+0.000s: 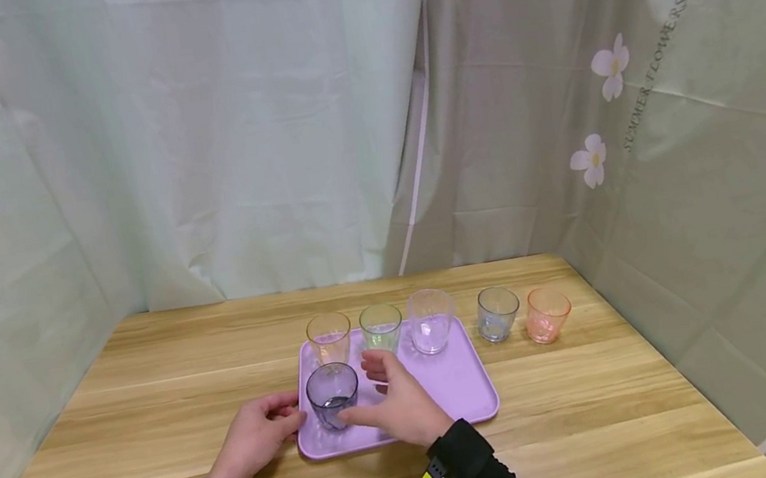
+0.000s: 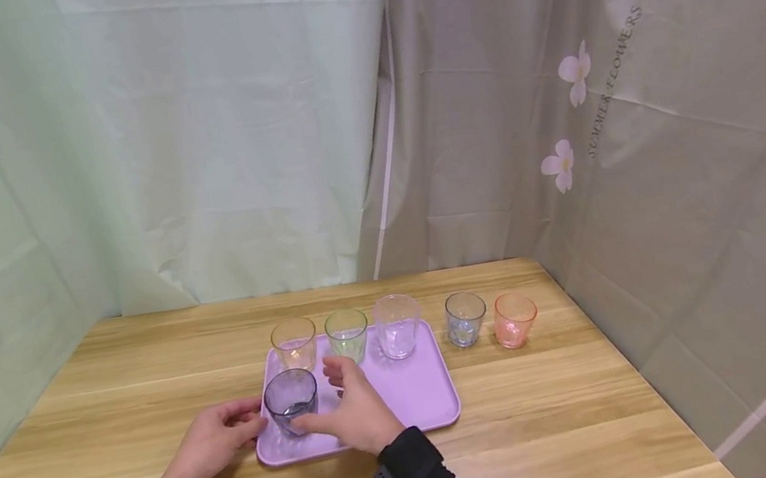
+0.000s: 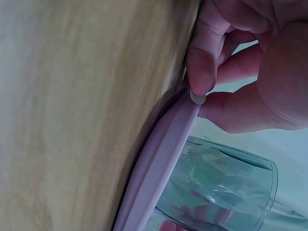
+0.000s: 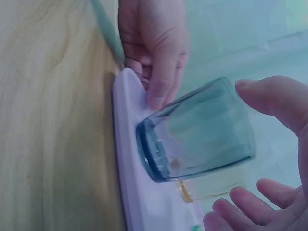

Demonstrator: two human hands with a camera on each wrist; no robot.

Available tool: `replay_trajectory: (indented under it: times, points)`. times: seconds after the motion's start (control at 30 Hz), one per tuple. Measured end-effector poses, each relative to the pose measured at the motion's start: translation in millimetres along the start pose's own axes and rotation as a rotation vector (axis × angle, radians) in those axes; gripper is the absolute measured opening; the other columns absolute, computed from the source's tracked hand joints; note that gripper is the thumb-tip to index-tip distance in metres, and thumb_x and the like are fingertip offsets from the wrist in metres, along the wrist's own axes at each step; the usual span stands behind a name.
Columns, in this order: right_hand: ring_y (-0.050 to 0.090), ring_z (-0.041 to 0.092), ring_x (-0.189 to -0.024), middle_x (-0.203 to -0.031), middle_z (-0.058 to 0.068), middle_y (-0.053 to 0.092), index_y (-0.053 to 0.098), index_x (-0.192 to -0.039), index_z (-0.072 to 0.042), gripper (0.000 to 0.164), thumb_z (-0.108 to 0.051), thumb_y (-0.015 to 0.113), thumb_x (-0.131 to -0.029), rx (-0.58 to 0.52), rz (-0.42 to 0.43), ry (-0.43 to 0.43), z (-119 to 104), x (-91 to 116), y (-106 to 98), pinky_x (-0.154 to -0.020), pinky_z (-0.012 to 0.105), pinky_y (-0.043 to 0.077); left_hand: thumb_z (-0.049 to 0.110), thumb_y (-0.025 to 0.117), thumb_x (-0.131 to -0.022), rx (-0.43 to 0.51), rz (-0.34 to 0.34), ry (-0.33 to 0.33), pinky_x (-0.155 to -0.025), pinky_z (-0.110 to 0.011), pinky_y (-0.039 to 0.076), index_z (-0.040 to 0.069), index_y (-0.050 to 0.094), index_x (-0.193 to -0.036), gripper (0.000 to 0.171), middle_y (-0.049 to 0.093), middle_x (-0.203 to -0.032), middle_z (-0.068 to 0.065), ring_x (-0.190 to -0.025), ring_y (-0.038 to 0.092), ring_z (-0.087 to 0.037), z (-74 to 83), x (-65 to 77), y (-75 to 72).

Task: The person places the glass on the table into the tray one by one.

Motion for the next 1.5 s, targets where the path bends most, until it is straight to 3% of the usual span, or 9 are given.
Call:
replay_trajectory:
  times: [0.73,1.27,1.5]
  points:
    - [0.051,0.045,-0.149,-0.157,0.023,0.056,0.042,-0.160,0.002,0.084,-0.020,0.087,-0.092,-0.074,0.114,-0.039,-9,7,-50,-0.126,0.060,0.043,0.012,0.078,-0.100,0.012,0.004,-0.005,-0.073,-0.023,0.062,-0.011,0.066,-0.141,0.048,0.072,-0.105,-0.012,-0.090,0.067,-0.017,2.1,1.9,0.4]
    - [0.055,0.047,-0.144,-0.155,0.029,0.056,0.045,-0.158,0.004,0.078,-0.016,0.086,-0.094,-0.088,0.187,-0.071,-10,11,-72,-0.122,0.062,0.046,0.013,0.077,-0.101,0.008,0.001,-0.009,-0.073,-0.023,0.061,-0.010,0.066,-0.142,0.049,0.073,-0.107,-0.011,-0.091,0.068,-0.017,2.1,1.7,0.6]
    - [0.055,0.044,-0.143,-0.155,0.026,0.056,0.045,-0.159,0.002,0.076,-0.014,0.083,-0.095,-0.134,0.217,-0.040,-10,11,-85,-0.119,0.049,0.049,0.011,0.077,-0.101,0.025,-0.005,-0.010,-0.074,-0.024,0.062,-0.011,0.065,-0.142,0.048,0.073,-0.107,-0.012,-0.091,0.068,-0.018,2.3,2.3,0.6]
Point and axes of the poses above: each hand's wrist, its own x-axis away from the middle knuckle, its own y-axis out of the palm, z = x × y, the point moved 4 cm from there along -x, towards the middle knuckle
